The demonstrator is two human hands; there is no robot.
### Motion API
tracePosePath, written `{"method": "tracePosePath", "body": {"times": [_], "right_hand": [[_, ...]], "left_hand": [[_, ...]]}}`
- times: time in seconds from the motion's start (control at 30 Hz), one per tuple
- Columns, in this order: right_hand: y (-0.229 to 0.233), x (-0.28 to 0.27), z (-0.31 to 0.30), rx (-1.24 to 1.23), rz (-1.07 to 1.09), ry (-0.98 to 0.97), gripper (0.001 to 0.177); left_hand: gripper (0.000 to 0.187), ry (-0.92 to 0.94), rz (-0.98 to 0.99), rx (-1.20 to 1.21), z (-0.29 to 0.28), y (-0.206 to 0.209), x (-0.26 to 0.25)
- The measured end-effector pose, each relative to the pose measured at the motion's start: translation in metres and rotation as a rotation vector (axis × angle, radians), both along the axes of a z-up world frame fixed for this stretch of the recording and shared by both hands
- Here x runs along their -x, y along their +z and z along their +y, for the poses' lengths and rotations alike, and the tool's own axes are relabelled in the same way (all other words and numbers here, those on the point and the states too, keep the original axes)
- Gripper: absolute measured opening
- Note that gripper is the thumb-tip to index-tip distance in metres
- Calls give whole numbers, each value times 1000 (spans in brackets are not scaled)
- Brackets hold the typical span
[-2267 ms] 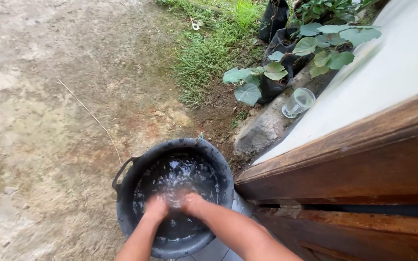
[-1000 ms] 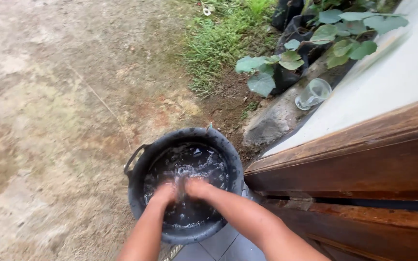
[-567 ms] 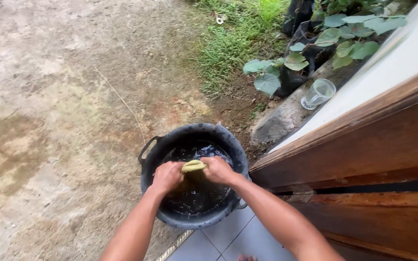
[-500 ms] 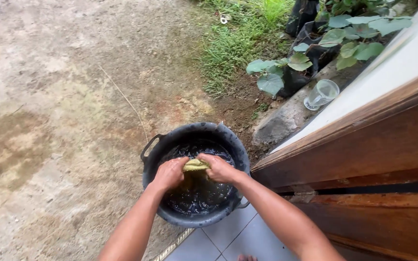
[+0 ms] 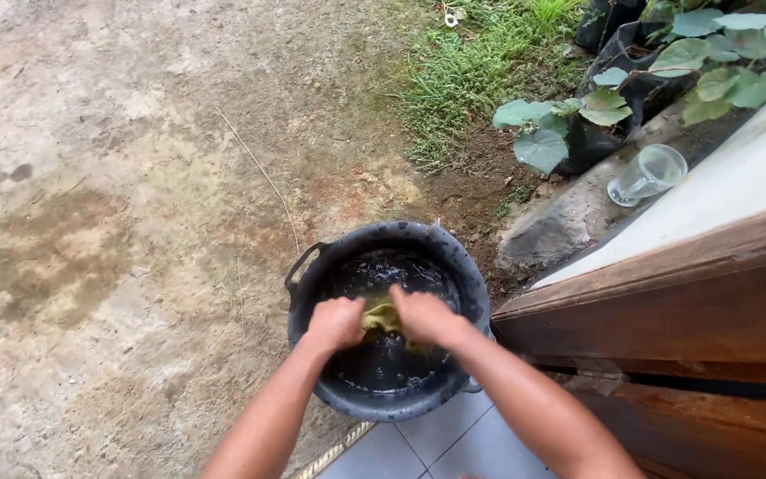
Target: Washing a cloth in a bucket of water and then walking inside to handle a white cloth
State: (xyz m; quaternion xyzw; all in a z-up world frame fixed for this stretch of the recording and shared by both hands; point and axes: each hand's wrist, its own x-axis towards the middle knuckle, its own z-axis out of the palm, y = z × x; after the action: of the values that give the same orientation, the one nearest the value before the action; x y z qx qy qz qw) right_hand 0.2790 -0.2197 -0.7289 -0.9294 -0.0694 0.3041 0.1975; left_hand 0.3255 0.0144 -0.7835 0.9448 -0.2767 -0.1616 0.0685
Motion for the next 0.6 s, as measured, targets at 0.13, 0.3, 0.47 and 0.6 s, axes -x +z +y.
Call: {"method": "tracePosePath", "body": {"times": [0.13,0.3,0.47,0.6], "right_hand": [[-72,20,40,198,-243,150,39],[-145,33,62,411,-238,174,49],[-132,2,44,235,-117,142,36],[-107,8,15,201,-217,44,32]], "left_hand": [[34,-58,92,-47,-14,-59,7],[22,-43,13,-77,-21,-141,22],[38,21,194,-173,-50,-185,4],[31,120,81,-88,-28,-136,13]]}}
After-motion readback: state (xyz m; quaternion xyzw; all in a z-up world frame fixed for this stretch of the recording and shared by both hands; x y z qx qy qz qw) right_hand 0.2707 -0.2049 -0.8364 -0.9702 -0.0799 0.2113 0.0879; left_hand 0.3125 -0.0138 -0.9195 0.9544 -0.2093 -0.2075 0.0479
